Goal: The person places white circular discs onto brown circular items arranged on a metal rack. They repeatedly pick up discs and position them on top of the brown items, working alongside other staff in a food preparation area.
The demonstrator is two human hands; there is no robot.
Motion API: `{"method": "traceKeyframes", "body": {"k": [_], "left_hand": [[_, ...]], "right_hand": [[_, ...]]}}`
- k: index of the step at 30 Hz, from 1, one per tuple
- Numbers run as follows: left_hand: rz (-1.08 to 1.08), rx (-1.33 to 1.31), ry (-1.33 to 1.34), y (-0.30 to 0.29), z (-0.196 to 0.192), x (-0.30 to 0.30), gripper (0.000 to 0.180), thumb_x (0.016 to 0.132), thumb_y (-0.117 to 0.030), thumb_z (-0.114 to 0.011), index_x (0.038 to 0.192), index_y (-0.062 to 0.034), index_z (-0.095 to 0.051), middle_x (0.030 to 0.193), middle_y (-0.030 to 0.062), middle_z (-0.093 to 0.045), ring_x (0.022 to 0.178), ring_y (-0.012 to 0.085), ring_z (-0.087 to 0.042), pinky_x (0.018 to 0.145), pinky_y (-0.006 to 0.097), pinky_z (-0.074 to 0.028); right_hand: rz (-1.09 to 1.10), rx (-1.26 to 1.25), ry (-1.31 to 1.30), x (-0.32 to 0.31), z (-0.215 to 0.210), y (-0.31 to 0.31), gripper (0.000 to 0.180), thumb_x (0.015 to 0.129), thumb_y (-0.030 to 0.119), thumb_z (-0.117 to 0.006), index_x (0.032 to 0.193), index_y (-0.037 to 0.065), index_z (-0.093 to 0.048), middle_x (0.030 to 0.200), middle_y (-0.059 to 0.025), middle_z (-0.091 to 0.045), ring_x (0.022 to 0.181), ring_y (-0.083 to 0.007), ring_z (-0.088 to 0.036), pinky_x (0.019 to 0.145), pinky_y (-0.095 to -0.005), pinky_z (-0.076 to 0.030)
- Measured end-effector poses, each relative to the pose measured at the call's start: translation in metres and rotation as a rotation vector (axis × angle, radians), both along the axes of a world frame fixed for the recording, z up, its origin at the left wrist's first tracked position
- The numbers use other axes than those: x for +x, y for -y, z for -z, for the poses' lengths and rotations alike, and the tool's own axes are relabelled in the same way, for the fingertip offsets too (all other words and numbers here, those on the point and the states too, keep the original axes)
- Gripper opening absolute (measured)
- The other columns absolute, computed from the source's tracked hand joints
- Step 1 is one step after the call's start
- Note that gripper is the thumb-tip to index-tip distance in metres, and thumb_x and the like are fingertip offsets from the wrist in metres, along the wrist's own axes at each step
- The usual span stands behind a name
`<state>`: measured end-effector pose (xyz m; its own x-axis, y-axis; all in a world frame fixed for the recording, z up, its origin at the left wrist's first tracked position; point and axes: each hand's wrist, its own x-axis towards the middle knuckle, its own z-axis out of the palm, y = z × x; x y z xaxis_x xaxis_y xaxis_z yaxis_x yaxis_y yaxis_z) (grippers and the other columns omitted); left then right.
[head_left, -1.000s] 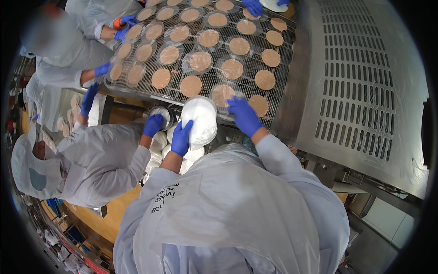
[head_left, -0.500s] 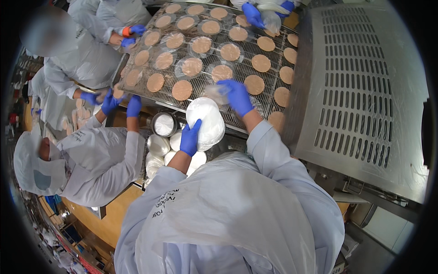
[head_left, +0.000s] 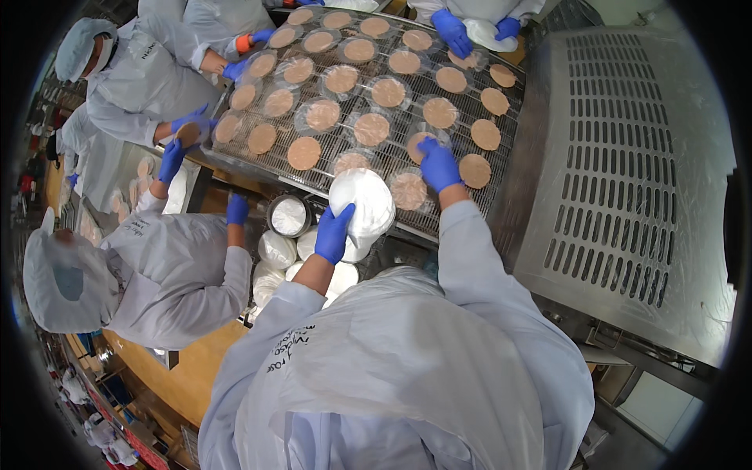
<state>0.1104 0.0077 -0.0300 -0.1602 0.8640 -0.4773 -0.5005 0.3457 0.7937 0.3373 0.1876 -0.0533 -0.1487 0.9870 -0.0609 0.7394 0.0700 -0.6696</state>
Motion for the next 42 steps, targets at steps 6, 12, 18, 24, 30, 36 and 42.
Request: {"method": "traceKeyframes", "body": {"k": [6, 12, 18, 24, 30, 36, 42], "left_hand": [[-0.046, -0.065, 0.037, -0.027, 0.0, 0.018, 0.038, 0.086, -0.017, -0.062, 0.116, 0.004, -0.053, 0.107, 0.0102, -0.061, 0.093, 0.0171, -0.06, 0.08, 0.029, -0.048], [-0.047, -0.075, 0.053, -0.017, 0.008, 0.018, 0.038, 0.085, -0.015, -0.062, 0.117, 0.0035, -0.053, 0.104, 0.009, -0.061, 0.091, 0.0178, -0.06, 0.079, 0.029, -0.049], [-0.058, -0.123, 0.057, 0.004, 0.014, -0.003, 0.043, 0.086, -0.016, -0.062, 0.121, 0.0032, -0.049, 0.111, 0.0105, -0.058, 0.096, 0.0181, -0.058, 0.081, 0.03, -0.048], [-0.035, -0.082, 0.048, -0.003, 0.008, 0.004, 0.04, 0.086, -0.017, -0.061, 0.12, 0.0023, -0.051, 0.109, 0.0101, -0.06, 0.096, 0.0173, -0.058, 0.083, 0.029, -0.047], [-0.01, 0.006, 0.038, -0.008, 0.025, 0.009, 0.042, 0.085, -0.019, -0.063, 0.119, 0.003, -0.052, 0.108, 0.0096, -0.06, 0.095, 0.0164, -0.059, 0.084, 0.028, -0.046], [-0.03, -0.085, -0.067, -0.017, 0.006, 0.029, 0.042, 0.085, -0.019, -0.064, 0.118, 0.0047, -0.051, 0.104, 0.0098, -0.061, 0.091, 0.0165, -0.06, 0.077, 0.028, -0.049], [-0.108, -0.139, 0.008, 0.009, -0.007, 0.008, 0.042, 0.086, -0.019, -0.063, 0.118, 0.0052, -0.051, 0.107, 0.0088, -0.059, 0.095, 0.0148, -0.057, 0.079, 0.026, -0.047]], "right_hand": [[-0.253, -0.091, -0.146, -0.061, -0.051, 0.056, 0.029, 0.082, 0.025, -0.061, 0.099, 0.002, -0.06, 0.091, -0.0187, -0.063, 0.086, -0.0337, -0.061, 0.077, -0.0385, -0.048], [-0.083, -0.045, -0.28, -0.023, -0.048, -0.011, 0.021, 0.085, 0.015, -0.053, 0.097, 0.005, -0.067, 0.088, -0.0154, -0.067, 0.081, -0.0265, -0.065, 0.073, -0.0365, -0.049], [0.279, 0.506, 0.034, 0.031, -0.035, -0.083, 0.019, 0.083, 0.017, -0.052, 0.086, 0.007, -0.068, 0.089, -0.0175, -0.066, 0.085, -0.0337, -0.062, 0.074, -0.0394, -0.049], [0.127, 0.084, 0.101, 0.026, 0.022, -0.057, 0.024, 0.082, 0.016, -0.052, 0.1, 0.005, -0.063, 0.102, -0.0196, -0.062, 0.089, -0.0327, -0.061, 0.077, -0.0375, -0.049], [-0.154, -0.062, -0.428, -0.028, -0.02, 0.054, 0.037, 0.087, 0.029, -0.053, 0.115, 0.005, -0.055, 0.101, -0.0174, -0.063, 0.091, -0.0334, -0.061, 0.079, -0.038, -0.048], [-0.1, 0.001, -0.149, -0.048, -0.012, 0.05, 0.029, 0.085, 0.023, -0.058, 0.105, 0.002, -0.059, 0.093, -0.0169, -0.065, 0.087, -0.0308, -0.063, 0.078, -0.0383, -0.048], [-0.015, 0.138, 0.061, 0.023, -0.028, -0.027, 0.022, 0.084, 0.022, -0.056, 0.083, 0.002, -0.065, 0.083, -0.0169, -0.066, 0.08, -0.0309, -0.064, 0.071, -0.0376, -0.049]]}}
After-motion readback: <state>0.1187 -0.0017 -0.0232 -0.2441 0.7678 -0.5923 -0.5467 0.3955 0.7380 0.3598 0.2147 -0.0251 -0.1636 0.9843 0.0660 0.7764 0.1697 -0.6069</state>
